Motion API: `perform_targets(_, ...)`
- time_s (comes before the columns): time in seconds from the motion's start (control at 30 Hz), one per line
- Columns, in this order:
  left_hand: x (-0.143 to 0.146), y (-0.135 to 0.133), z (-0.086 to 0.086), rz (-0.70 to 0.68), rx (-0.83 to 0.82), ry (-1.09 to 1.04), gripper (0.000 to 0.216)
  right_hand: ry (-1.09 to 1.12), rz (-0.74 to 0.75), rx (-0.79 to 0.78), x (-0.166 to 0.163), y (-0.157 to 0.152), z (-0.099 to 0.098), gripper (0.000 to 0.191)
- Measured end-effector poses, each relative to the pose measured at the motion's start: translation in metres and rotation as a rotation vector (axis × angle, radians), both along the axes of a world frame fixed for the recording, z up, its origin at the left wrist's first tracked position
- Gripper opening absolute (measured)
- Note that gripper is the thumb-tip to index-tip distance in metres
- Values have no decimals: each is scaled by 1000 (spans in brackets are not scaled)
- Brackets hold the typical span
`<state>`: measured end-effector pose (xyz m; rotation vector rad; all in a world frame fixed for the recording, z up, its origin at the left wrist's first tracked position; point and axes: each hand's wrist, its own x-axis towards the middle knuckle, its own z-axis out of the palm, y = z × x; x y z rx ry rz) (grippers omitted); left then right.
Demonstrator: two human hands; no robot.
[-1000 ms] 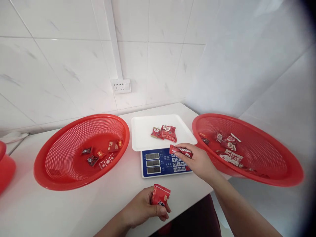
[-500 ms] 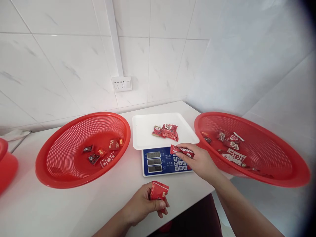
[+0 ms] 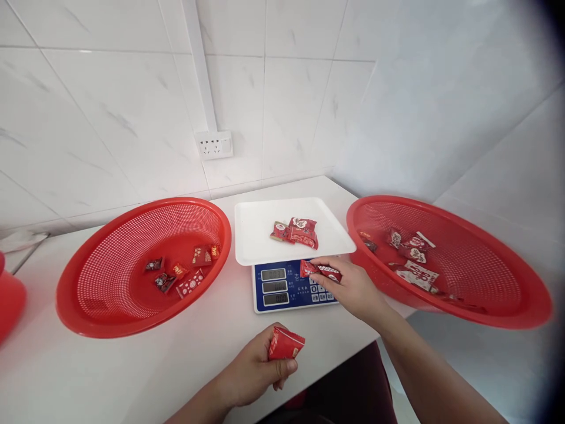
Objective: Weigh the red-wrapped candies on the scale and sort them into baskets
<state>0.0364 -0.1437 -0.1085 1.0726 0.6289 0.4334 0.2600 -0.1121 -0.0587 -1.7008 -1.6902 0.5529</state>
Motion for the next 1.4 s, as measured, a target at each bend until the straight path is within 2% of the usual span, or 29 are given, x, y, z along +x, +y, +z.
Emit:
perform_targets(0.2,-1,3,-8,68,35,82,39,1,7,60,-3,6,8,22)
perform_targets(0.3,-5,4,-7,33,65,31,43,36,5,86,-2,4,11,21)
perform_targets(0.4,-9,5,13,59,126,-59,38,72,-5,65,2,-4,6,23)
perform_targets(0.47,-9,8,36,138,224,-29,28,82,-11,50,8,-13,1,24)
perform_targets(0.53,-6,17,63,212,376,96,25,97,-5,34,14,-23,-5,24)
perform_targets(0.63,9,45,96,310,615,318,25,154,5,10,23,-39,-13,24)
perform_targets(0.7,24,74,108,400,751,488,25,188,-3,-4,27,-49,-17,24)
perform_targets(0.73,33,91,110,384,795,525,26,196,-6,-12,30,-53,-19,24)
perform_targets(0.8,50,125,108,411,831,561,34,205,-9,-20,34,-61,-22,24)
perform_targets(0.9,73,169,96,424,845,654,32,210,-28,-20,41,-71,-24,25)
perform_targets(0.97,83,188,90,421,867,711,26,206,-57,-20,46,-77,-24,25)
perform_targets(1.03,89,196,89,430,915,735,21,191,-91,-22,52,-82,-24,26)
perform_targets(1.13,89,181,99,456,1011,699,22,178,-138,-21,58,-88,-25,26)
perform_targets(1.23,80,132,105,440,1062,613,28,222,-151,-38,58,-92,-28,26)
perform_targets(1.3,73,88,98,329,1030,546,30,294,-119,-68,52,-93,-31,26)
perform_targets(1.4,64,29,70,99,791,442,33,401,16,-125,36,-90,-34,22)
